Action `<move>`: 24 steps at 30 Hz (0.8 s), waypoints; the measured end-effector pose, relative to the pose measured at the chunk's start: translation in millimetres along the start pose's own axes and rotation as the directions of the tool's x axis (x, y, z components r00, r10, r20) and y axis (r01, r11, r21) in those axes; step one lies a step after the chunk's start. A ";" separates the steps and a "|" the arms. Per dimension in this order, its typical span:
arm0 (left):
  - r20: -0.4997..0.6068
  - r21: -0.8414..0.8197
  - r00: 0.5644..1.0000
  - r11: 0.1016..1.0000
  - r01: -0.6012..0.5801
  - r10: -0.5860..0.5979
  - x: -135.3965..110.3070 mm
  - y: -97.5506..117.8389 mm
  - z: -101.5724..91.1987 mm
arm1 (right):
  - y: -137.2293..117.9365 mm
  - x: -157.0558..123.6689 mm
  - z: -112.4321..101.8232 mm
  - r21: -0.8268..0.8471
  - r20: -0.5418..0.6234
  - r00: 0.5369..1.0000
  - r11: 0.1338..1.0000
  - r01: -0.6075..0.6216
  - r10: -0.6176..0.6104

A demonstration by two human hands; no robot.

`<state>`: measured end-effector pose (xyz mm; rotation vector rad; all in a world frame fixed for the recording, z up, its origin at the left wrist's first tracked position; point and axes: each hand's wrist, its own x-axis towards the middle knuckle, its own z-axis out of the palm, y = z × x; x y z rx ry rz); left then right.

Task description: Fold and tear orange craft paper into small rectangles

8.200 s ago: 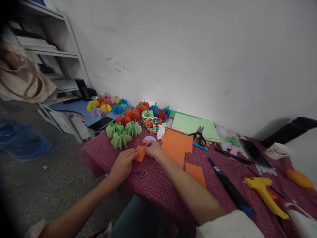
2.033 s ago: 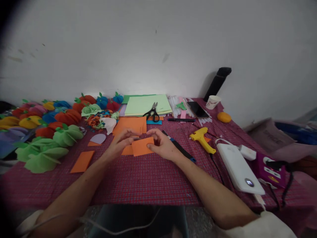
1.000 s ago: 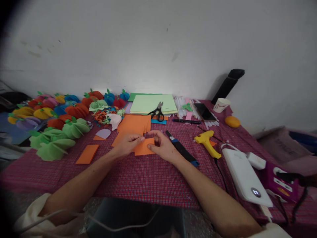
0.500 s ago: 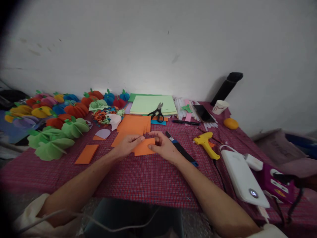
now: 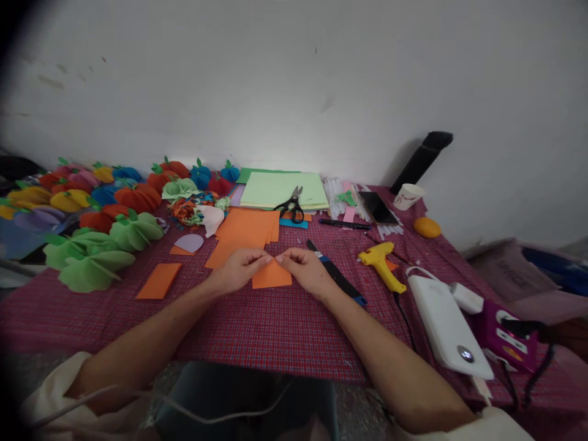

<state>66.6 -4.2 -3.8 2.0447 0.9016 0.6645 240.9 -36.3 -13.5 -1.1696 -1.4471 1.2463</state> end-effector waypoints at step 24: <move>0.037 -0.370 0.990 0.919 0.138 -0.134 0.8 5.7 -5.7 | -12.7 -3.4 -4.7 0.110 -0.075 0.997 0.994 0.012 -0.003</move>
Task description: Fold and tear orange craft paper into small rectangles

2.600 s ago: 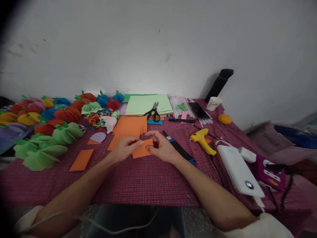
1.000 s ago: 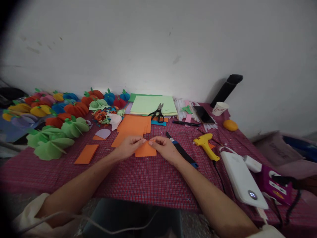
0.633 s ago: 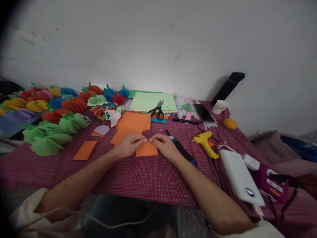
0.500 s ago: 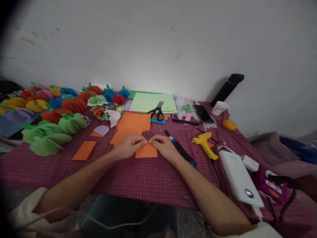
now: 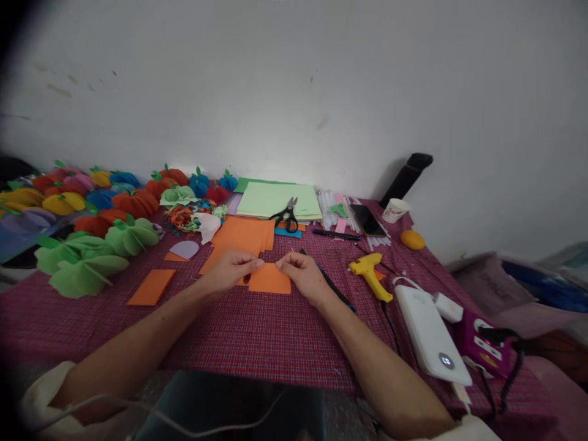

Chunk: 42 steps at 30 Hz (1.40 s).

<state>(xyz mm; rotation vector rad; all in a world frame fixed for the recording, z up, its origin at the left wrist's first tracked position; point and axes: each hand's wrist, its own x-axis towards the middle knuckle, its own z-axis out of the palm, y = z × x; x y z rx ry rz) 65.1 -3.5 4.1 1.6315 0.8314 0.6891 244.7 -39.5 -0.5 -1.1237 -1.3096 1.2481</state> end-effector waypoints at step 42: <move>0.006 0.191 0.992 0.974 -0.122 0.124 -4.0 -1.6 2.6 | -5.4 -12.0 8.8 -0.533 0.118 0.958 0.797 0.283 -0.262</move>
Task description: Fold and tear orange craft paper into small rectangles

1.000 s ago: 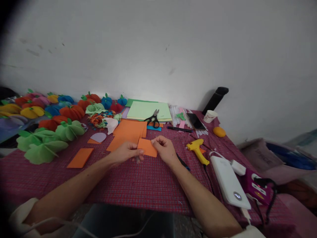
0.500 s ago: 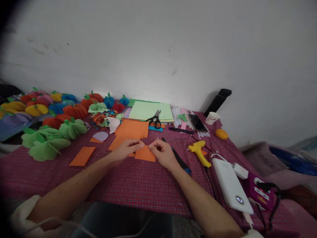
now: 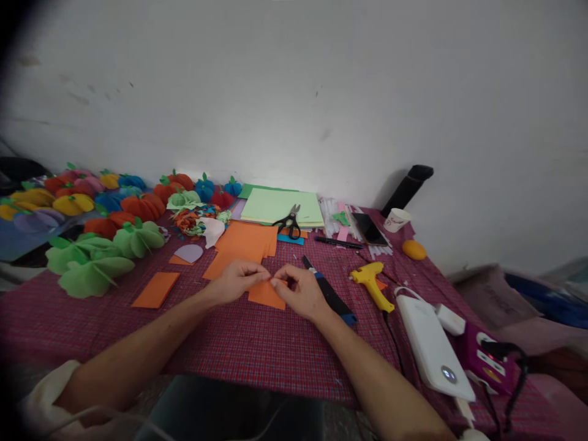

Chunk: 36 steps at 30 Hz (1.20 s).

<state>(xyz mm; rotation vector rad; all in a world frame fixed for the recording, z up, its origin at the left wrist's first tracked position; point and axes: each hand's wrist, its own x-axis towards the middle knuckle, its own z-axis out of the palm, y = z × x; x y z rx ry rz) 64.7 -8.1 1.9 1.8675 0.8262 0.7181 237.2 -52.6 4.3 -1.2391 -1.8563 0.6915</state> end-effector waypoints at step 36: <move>0.020 0.205 1.000 0.978 -0.024 0.020 -1.9 -1.4 -0.6 | 12.8 2.2 -2.1 -0.019 0.089 0.990 0.994 -0.105 0.107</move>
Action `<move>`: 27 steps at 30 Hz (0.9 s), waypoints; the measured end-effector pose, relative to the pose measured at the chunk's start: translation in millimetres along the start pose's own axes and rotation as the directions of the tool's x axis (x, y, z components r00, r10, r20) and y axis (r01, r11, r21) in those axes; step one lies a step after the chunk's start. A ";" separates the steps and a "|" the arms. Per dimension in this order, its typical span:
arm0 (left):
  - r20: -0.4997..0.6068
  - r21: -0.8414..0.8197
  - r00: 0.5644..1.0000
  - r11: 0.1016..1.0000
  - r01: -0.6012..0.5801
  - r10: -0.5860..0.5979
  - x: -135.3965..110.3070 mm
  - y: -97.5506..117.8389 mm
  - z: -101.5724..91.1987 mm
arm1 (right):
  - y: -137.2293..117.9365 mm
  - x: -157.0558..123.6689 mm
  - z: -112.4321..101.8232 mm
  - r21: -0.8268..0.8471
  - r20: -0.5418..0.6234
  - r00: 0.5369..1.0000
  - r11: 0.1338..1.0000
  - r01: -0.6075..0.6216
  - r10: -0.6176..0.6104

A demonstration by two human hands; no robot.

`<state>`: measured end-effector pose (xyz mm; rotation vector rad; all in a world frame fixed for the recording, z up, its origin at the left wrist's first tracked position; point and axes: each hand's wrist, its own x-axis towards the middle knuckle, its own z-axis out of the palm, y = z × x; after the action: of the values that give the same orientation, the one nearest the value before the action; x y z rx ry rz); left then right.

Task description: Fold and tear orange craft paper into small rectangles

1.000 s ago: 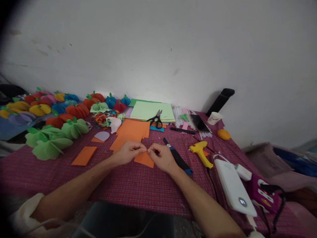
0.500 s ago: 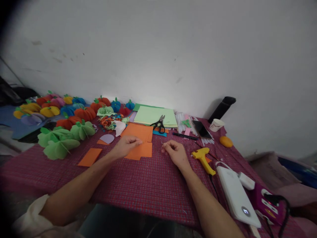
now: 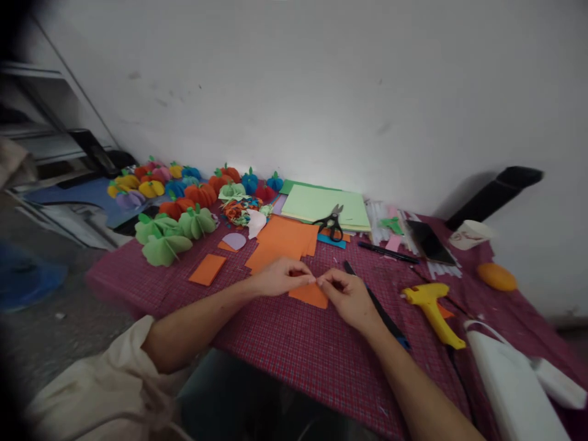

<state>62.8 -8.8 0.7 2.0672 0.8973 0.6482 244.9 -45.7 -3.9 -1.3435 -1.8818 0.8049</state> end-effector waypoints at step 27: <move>0.010 0.015 0.999 0.999 -0.037 0.037 0.0 -6.0 -1.5 | 2.5 5.7 1.0 0.238 -0.026 0.991 0.963 -0.124 0.133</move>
<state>59.5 -5.3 -3.3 2.1034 0.8623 0.6522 244.1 -39.7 -5.4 -1.3304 -1.6213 1.0244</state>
